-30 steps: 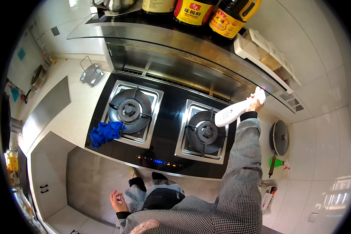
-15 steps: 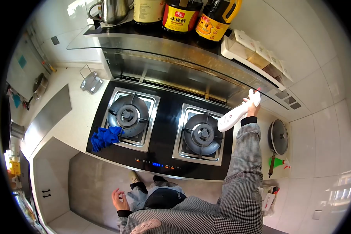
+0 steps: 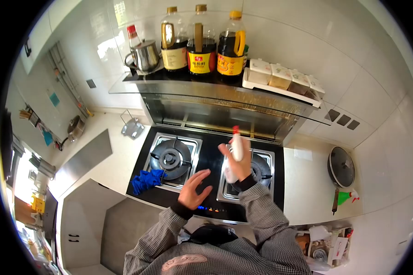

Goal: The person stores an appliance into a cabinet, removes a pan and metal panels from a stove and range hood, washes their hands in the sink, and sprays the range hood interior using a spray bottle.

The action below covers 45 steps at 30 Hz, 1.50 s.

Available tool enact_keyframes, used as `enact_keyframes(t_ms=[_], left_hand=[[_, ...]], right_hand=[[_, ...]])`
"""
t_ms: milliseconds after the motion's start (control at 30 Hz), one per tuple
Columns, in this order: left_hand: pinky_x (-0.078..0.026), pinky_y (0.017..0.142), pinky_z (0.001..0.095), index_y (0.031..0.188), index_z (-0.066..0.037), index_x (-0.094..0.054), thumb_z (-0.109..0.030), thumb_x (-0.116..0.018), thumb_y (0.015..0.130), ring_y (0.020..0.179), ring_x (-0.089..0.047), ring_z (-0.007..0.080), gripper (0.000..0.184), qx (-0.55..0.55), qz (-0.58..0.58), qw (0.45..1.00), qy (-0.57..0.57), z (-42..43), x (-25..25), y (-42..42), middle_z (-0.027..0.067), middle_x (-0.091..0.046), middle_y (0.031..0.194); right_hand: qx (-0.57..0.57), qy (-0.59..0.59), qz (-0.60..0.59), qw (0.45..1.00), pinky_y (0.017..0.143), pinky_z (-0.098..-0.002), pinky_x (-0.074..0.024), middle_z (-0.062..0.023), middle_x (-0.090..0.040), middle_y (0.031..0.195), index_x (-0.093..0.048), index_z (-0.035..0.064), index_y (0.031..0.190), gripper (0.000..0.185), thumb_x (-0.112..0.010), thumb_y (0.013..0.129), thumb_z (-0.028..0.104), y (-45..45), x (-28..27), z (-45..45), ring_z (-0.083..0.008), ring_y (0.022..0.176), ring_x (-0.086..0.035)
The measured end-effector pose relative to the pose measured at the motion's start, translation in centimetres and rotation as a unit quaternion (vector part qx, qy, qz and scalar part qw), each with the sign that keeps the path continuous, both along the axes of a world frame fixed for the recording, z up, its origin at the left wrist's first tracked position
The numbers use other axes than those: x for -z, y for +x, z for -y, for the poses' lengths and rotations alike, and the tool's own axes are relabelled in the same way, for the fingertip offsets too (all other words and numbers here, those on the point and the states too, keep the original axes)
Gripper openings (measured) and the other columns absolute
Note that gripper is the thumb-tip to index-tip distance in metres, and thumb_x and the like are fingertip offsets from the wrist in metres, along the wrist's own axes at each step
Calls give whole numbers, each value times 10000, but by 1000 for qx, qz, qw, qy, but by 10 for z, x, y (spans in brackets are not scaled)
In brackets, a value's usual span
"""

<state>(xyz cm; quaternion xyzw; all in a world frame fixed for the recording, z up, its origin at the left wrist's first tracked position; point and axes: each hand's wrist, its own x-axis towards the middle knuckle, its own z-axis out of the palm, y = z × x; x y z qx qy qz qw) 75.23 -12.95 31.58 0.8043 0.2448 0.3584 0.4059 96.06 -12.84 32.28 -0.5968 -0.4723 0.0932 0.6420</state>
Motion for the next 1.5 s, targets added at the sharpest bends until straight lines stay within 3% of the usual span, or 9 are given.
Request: enact_keyframes(t_ms=[167, 233, 300, 433, 500, 567, 667, 967, 1500], left_hand=[[-384, 967, 390, 1318, -7, -304, -141, -718, 703, 1187, -432, 316, 753, -52, 13, 987, 152, -18, 7, 37, 187, -369, 1331], [-404, 946, 361, 1302, -1, -339, -118, -713, 705, 1151, -473, 263, 714, 0, 122, 991, -52, -25, 30, 36, 167, -412, 1301], [-473, 834, 305, 1178, -9, -456, -221, -375, 951, 978, -550, 195, 321, 107, 305, 909, -263, -17, 15, 27, 86, -550, 1083], [-439, 871, 301, 1210, -8, -453, -128, -555, 793, 1019, -532, 182, 445, 32, 302, 899, -316, -32, 47, 5, 98, -545, 1122], [-416, 896, 298, 1231, -8, -451, -67, -674, 689, 1046, -521, 174, 590, -17, 297, 887, -354, -38, 60, -18, 106, -542, 1148], [-435, 813, 250, 1191, 3, -498, -35, -609, 702, 921, -560, 134, 503, -93, 171, 974, -113, -35, 34, -35, 89, -598, 1065], [-424, 841, 254, 1178, 6, -509, -34, -646, 703, 969, -550, 143, 495, -106, 128, 982, -87, -42, 22, -55, 97, -585, 1111], [-461, 539, 211, 1149, -13, -533, -107, -664, 768, 715, -555, 76, 414, -100, 121, 968, -195, -90, 29, -93, 52, -603, 1028], [-412, 400, 235, 1012, -12, -583, -91, -643, 780, 521, -534, 89, 253, -169, 96, 972, -130, -273, 55, -66, 40, -618, 784]], right_hand=[[-39, -4, -69, 997, 721, -334, -397, -95, -454, 931, -532, 39, 967, 465, -792, 657, 268, -72, 4, 7, -219, 852, -467], [8, -6, 80, 997, 760, -397, -382, -120, -454, 981, -533, 30, 994, 547, -792, 633, 348, -96, 14, 6, -278, 921, -438], [34, -66, 112, 991, 782, -459, -371, -173, -438, 1034, -532, 16, 988, 609, -770, 607, 427, -119, 1, 14, -336, 972, -408], [-38, -55, 169, 983, 851, -464, -358, -190, -418, 1104, -454, 1, 1169, 754, -769, 602, 386, -135, 10, 24, -377, 1032, -410], [-81, -78, 181, 977, 880, -456, -340, -188, -406, 1119, -401, 7, 1238, 824, -772, 605, 382, -136, 22, 28, -375, 1043, -406], [-84, -71, 197, 974, 839, -383, -402, -166, -396, 1104, -387, 22, 1281, 801, -771, 652, 334, -132, 20, 36, -294, 1027, -432], [-254, -176, -20, 951, 675, -223, -456, -123, -404, 1047, -437, 15, 1245, 618, -698, 777, 322, -114, 42, 48, -135, 792, -523], [-252, -278, -184, 909, 628, -235, -463, -52, -609, 817, -561, -4, 1078, 388, -608, 849, 306, -50, 113, 126, -113, 698, -580], [137, -273, -472, 827, 504, -227, -468, -51, -623, 752, -601, 55, 963, 240, -596, 853, 269, -26, 232, 312, -126, 609, -602]])
